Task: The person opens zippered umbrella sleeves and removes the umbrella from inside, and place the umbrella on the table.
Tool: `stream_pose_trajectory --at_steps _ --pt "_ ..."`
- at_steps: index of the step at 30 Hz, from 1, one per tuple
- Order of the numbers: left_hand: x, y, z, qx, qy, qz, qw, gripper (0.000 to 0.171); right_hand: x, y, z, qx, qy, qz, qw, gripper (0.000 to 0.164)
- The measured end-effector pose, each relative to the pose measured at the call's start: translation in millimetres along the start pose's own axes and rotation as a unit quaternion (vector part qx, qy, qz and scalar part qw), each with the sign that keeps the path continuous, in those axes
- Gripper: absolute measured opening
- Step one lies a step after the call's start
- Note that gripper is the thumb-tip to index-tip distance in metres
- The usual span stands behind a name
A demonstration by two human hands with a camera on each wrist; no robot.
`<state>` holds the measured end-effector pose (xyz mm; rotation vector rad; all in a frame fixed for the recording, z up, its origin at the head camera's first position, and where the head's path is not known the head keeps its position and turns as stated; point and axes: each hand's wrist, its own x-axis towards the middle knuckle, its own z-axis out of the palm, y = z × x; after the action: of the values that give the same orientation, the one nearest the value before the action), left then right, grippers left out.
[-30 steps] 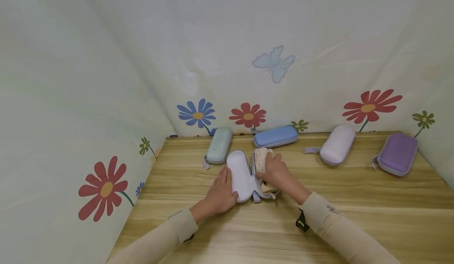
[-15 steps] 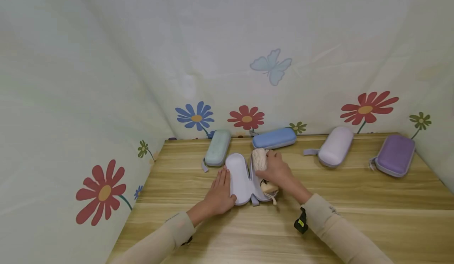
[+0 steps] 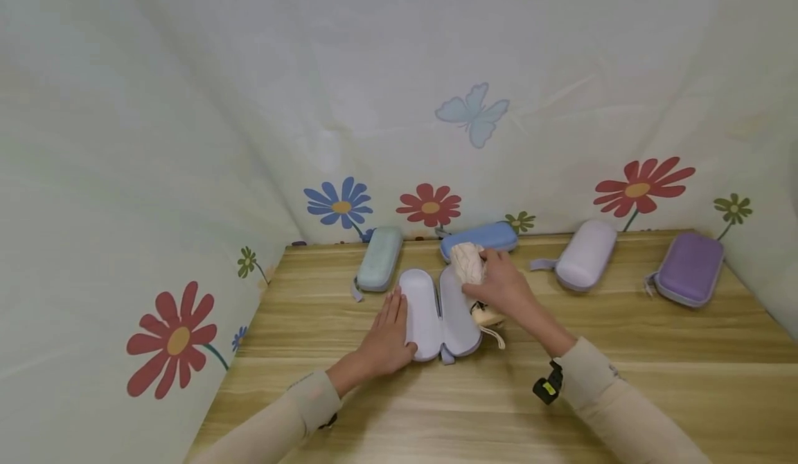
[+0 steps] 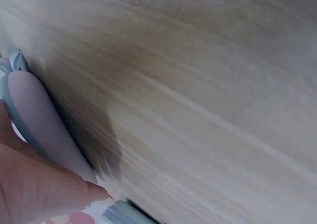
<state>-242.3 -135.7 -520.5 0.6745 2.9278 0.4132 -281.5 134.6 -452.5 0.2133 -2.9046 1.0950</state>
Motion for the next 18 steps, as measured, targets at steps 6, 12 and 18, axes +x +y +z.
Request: stream_pose_trajectory --at_steps 6,12,18 --pt "1.3 -2.4 2.7 0.000 0.001 0.002 1.0000 0.092 -5.4 6.8 -8.4 -0.023 0.006 -0.003 1.000 0.081" --pt "-0.3 -2.3 1.7 -0.003 0.001 0.007 1.0000 0.092 -13.4 18.3 -14.6 -0.023 -0.001 0.012 1.000 0.083" --pt "-1.0 0.0 -2.3 -0.021 0.005 0.010 0.9997 0.092 -21.8 34.1 -19.1 -0.044 0.011 0.007 0.999 0.082"
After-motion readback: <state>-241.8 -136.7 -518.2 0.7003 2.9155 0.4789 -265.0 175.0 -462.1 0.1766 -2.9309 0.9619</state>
